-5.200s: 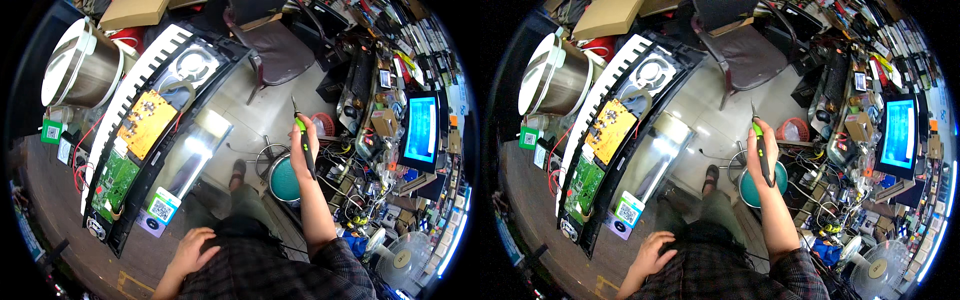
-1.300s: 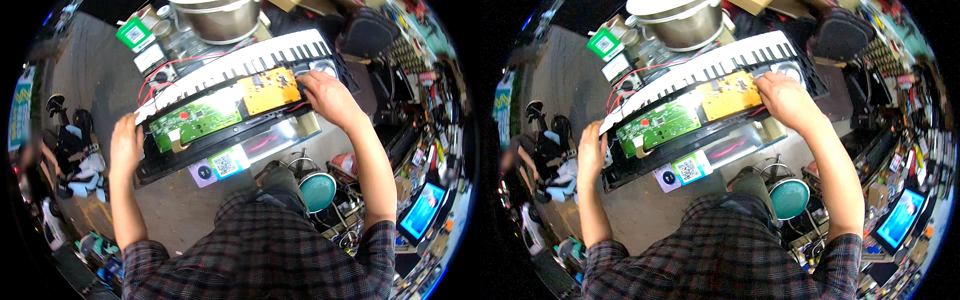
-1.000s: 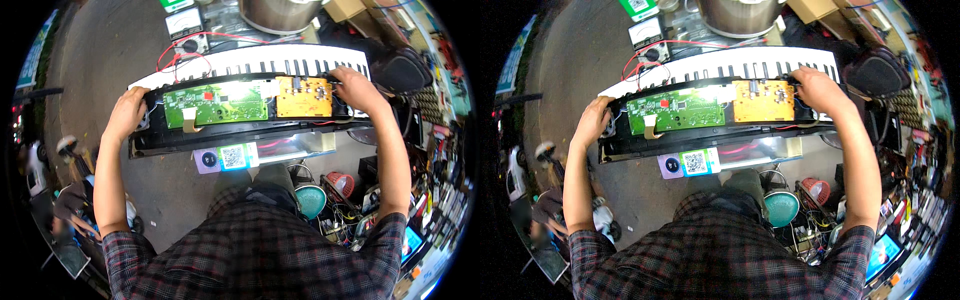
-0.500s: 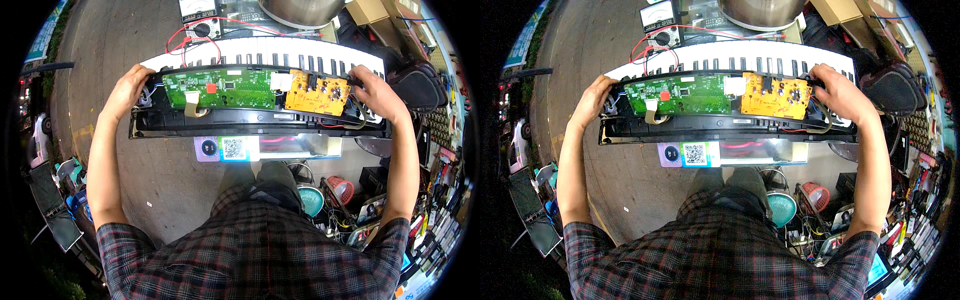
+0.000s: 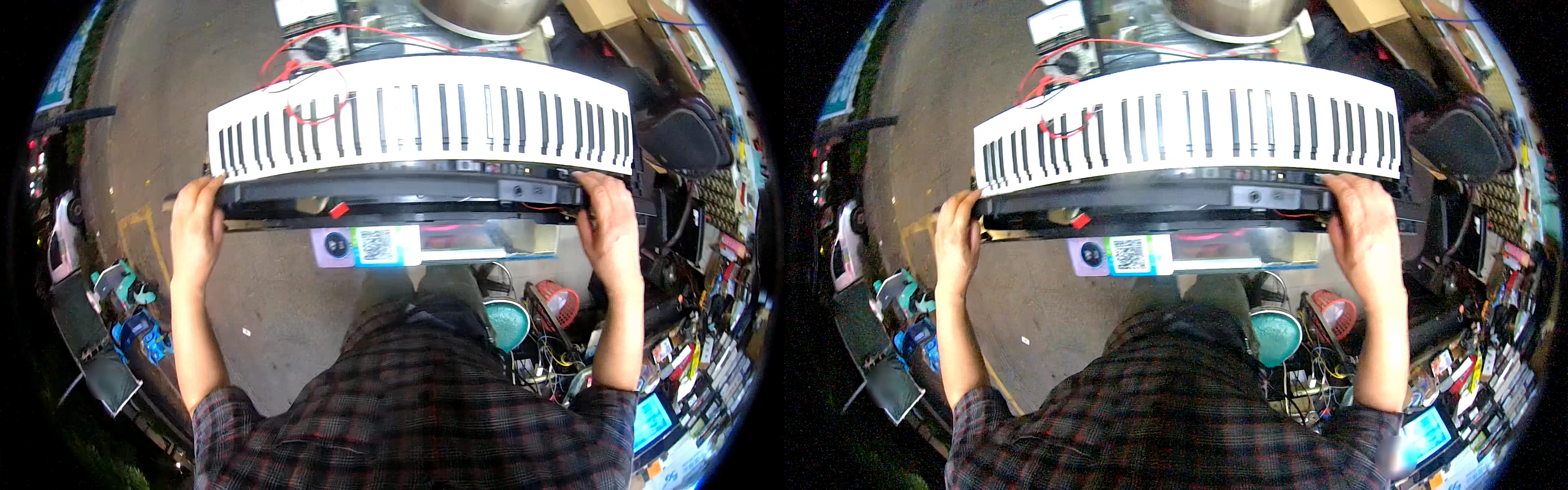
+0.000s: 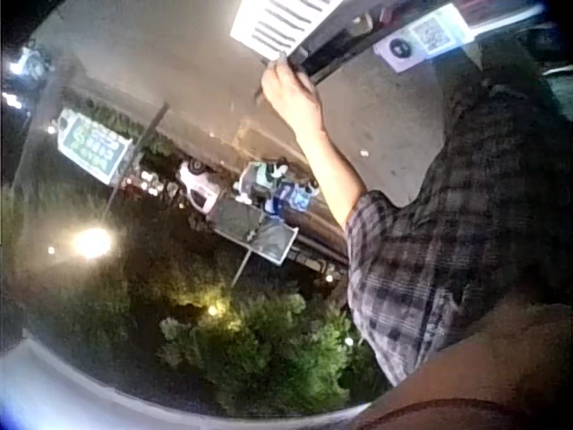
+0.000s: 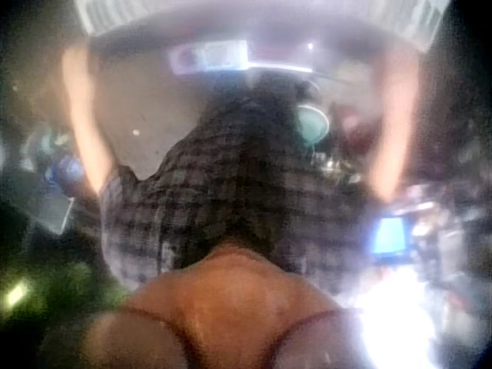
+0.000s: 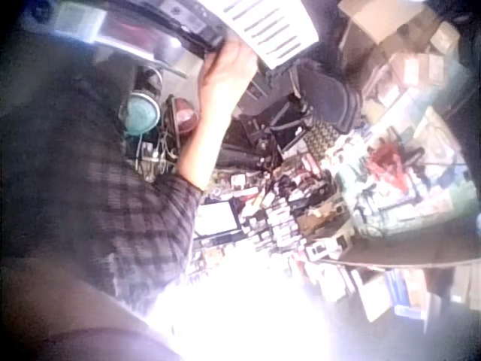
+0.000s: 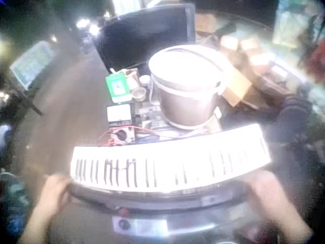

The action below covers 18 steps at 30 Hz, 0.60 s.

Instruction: The person uses a soldering iron to work on a green circuit board inside an electronic keyboard. They then test the keyboard by pressing keys and buttons on the control panel. Finally, they pick up a pair of pliers from a cluttered workbench.

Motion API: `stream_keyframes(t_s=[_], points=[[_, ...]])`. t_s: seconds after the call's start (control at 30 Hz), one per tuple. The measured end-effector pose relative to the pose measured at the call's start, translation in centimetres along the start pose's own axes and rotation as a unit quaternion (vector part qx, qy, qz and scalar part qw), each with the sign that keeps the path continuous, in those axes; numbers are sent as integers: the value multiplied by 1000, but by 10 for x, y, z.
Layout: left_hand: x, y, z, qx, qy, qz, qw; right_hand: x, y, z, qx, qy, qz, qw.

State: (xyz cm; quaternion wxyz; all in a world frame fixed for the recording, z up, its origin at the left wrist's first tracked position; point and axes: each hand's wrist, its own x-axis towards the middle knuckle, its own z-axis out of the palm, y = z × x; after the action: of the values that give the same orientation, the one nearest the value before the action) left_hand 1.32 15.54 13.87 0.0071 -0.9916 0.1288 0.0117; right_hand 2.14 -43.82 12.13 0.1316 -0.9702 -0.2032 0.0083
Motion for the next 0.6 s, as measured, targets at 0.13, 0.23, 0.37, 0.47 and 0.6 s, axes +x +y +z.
stream_keyframes(t_s=[0.13,0.23,0.37,0.47,0.6], points=[[-29,2,15,-21,-10,-99,995,-9,-5,4,21,12,7,1000],[-38,4,20,-19,8,-90,996,-11,-5,1,45,8,1,999],[-46,1,29,-18,13,-70,997,-12,1,-21,102,-60,40,992],[-46,7,30,-20,19,-61,998,-6,14,-30,147,-115,43,981],[-49,6,35,-22,25,-68,997,12,29,-32,170,-179,14,969]])
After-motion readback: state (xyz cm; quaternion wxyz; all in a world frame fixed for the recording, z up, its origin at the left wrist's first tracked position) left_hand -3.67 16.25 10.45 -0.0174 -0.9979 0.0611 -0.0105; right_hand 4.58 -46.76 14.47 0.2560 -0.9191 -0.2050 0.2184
